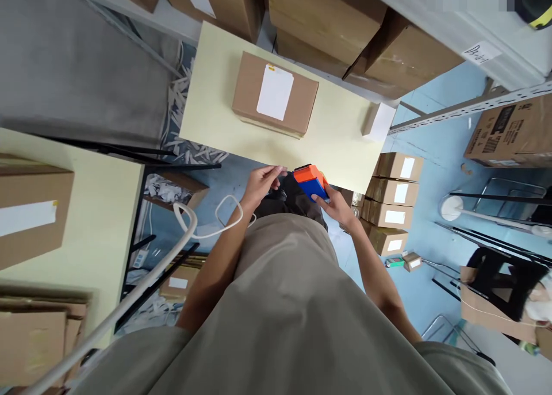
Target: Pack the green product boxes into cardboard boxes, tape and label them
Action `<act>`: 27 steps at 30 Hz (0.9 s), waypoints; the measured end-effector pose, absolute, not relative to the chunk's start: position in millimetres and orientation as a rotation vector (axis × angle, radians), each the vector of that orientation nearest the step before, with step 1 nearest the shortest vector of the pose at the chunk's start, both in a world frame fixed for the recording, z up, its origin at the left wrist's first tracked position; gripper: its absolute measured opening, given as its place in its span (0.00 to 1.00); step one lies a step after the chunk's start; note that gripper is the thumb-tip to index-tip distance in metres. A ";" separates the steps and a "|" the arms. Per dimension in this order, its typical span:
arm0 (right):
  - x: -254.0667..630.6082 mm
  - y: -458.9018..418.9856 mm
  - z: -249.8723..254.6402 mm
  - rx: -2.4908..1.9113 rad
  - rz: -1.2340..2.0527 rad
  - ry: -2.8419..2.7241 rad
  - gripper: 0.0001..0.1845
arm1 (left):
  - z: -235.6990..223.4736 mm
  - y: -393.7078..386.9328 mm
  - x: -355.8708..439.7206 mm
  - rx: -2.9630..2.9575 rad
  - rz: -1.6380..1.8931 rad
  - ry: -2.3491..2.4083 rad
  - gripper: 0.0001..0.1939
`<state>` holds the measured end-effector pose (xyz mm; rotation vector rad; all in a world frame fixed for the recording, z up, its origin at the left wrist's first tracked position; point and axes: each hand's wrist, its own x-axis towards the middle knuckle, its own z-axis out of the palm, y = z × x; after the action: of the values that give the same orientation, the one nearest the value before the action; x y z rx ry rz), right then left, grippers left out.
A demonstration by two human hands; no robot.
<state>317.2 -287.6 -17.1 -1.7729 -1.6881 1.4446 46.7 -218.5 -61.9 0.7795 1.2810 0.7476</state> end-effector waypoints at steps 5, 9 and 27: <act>307.0 -300.8 -0.8 -1.653 1.458 -1.824 0.24 | -61.6 -235.3 41.0 0.795 0.716 1.212 0.36; 294.7 -303.8 6.2 -1.560 1.475 -1.927 0.22 | -56.5 -242.2 40.3 0.743 0.683 1.176 0.39; 284.2 -273.5 -11.6 -1.638 1.788 -1.766 0.26 | -65.7 -218.8 26.3 0.781 0.624 1.264 0.34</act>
<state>284.2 -273.5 -11.6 -1.6377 -1.7657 1.7883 26.3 -218.8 -65.7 0.7809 1.2644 0.6241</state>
